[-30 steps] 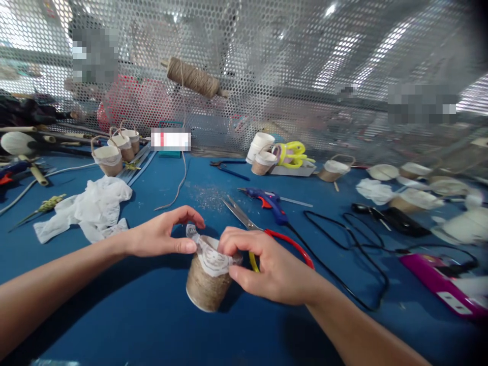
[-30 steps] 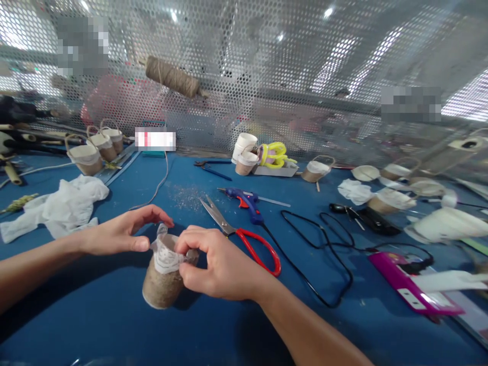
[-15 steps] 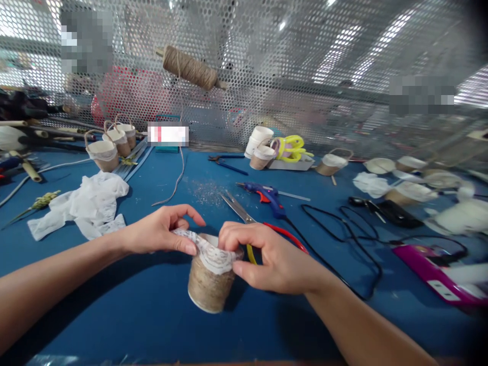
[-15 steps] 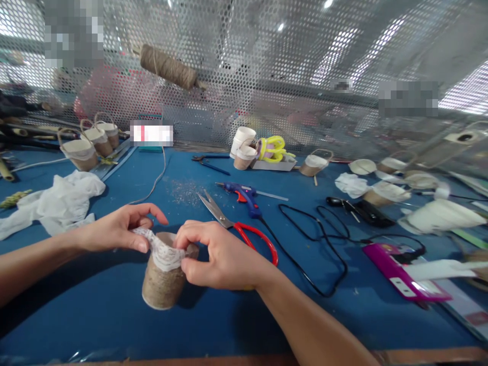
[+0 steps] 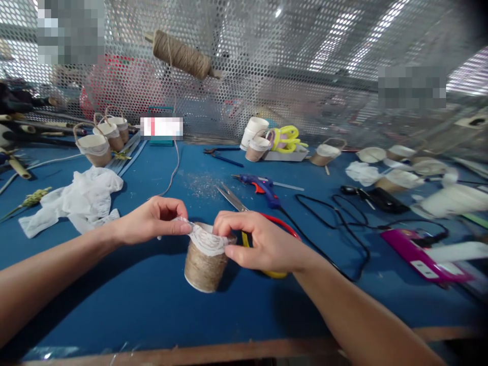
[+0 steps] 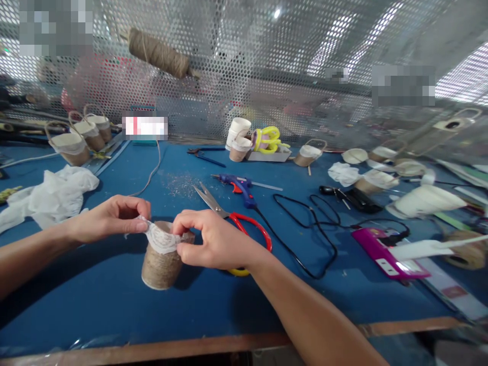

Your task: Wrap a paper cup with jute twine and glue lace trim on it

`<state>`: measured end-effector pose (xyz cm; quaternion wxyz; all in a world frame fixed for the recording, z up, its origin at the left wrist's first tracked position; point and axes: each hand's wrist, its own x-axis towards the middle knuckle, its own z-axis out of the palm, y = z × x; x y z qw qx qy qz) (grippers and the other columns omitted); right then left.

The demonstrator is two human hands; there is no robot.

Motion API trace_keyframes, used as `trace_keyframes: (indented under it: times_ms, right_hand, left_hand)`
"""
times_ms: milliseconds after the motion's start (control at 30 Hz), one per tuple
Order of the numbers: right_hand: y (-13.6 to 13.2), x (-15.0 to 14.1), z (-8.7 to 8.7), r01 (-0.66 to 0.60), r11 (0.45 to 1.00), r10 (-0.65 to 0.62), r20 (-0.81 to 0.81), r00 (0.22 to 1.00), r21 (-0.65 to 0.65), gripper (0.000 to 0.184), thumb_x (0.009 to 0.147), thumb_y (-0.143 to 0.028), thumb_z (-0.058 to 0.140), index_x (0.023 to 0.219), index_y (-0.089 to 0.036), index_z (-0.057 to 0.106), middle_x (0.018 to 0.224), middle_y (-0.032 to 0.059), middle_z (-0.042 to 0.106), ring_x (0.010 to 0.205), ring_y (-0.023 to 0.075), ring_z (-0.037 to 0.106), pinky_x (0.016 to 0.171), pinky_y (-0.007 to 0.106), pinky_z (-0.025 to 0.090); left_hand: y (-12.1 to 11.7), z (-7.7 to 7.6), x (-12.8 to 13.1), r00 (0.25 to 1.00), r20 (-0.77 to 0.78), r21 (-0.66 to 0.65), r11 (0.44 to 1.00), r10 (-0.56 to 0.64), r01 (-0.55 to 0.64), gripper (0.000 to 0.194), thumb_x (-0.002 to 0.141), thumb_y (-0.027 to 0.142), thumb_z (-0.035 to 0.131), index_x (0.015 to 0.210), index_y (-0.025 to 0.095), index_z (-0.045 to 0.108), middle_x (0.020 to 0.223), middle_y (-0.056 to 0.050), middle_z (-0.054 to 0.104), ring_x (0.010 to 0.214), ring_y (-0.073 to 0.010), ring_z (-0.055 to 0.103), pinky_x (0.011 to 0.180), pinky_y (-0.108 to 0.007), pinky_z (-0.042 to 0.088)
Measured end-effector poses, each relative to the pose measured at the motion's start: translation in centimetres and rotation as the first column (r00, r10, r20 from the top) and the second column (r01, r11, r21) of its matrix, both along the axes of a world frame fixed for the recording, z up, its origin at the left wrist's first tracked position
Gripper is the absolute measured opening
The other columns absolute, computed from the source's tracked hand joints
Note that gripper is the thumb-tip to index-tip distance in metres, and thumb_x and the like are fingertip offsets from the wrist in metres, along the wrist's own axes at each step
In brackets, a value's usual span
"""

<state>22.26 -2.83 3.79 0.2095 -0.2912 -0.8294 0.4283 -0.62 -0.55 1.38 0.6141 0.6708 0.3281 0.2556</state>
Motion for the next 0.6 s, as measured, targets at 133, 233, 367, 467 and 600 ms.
trace_keyframes:
  times_ms: [133,233,367,467,600]
  right_hand:
    - [0.0,0.0,-0.2,-0.017,1.000,0.016,-0.039,0.999,-0.022,0.009,0.067,-0.009,0.049,0.070,-0.018,0.049,0.073,-0.0005,0.051,0.070,0.0125,0.047,0.066,0.027,0.039]
    - [0.1,-0.1,-0.4,-0.037,0.998,0.034,-0.062,0.998,-0.042,0.008,0.067,-0.011,0.050,0.070,-0.018,0.050,0.073,-0.0003,0.051,0.069,0.0124,0.047,0.064,0.027,0.039]
    - [0.0,-0.2,-0.4,-0.046,0.998,0.043,-0.057,0.997,-0.052,0.007,0.067,-0.011,0.050,0.070,-0.018,0.050,0.074,0.0005,0.051,0.070,0.0130,0.047,0.065,0.028,0.039]
    - [0.1,-0.2,-0.5,-0.052,0.997,0.050,-0.047,0.998,-0.054,0.007,0.067,-0.012,0.050,0.071,-0.018,0.050,0.075,0.0013,0.052,0.072,0.0140,0.048,0.067,0.029,0.040]
    - [0.4,0.1,-0.4,-0.063,0.996,0.063,0.004,0.998,-0.059,0.009,0.068,-0.012,0.051,0.076,-0.016,0.054,0.080,0.0031,0.055,0.076,0.0151,0.050,0.071,0.031,0.042]
  left_hand:
    - [-0.1,-0.2,0.2,0.997,0.075,0.019,1.000,0.001,-0.002,0.020,0.073,0.026,0.067,0.065,0.013,0.054,0.093,-0.003,0.055,0.073,-0.0093,0.049,0.063,-0.021,0.041]
    - [-0.2,-0.4,0.3,0.993,0.109,0.023,0.999,-0.045,0.042,0.021,0.075,0.021,0.066,0.063,0.012,0.051,0.111,-0.006,0.055,0.082,-0.0109,0.053,0.073,-0.024,0.043]
    - [-0.3,-0.8,0.3,0.976,0.181,-0.032,0.991,-0.121,0.129,0.021,0.078,0.018,0.064,0.065,0.012,0.049,0.100,-0.006,0.061,0.086,-0.0125,0.055,0.078,-0.026,0.043]
    - [-0.4,-1.0,0.3,0.968,0.213,-0.067,0.986,-0.136,0.153,0.020,0.077,0.019,0.065,0.067,0.013,0.049,0.088,-0.003,0.060,0.079,-0.0108,0.055,0.075,-0.025,0.043]
    - [-0.6,-1.0,0.3,0.974,0.189,-0.064,0.988,-0.123,0.137,0.018,0.077,0.019,0.063,0.068,0.013,0.049,0.080,0.000,0.055,0.071,-0.0082,0.049,0.068,-0.021,0.041]
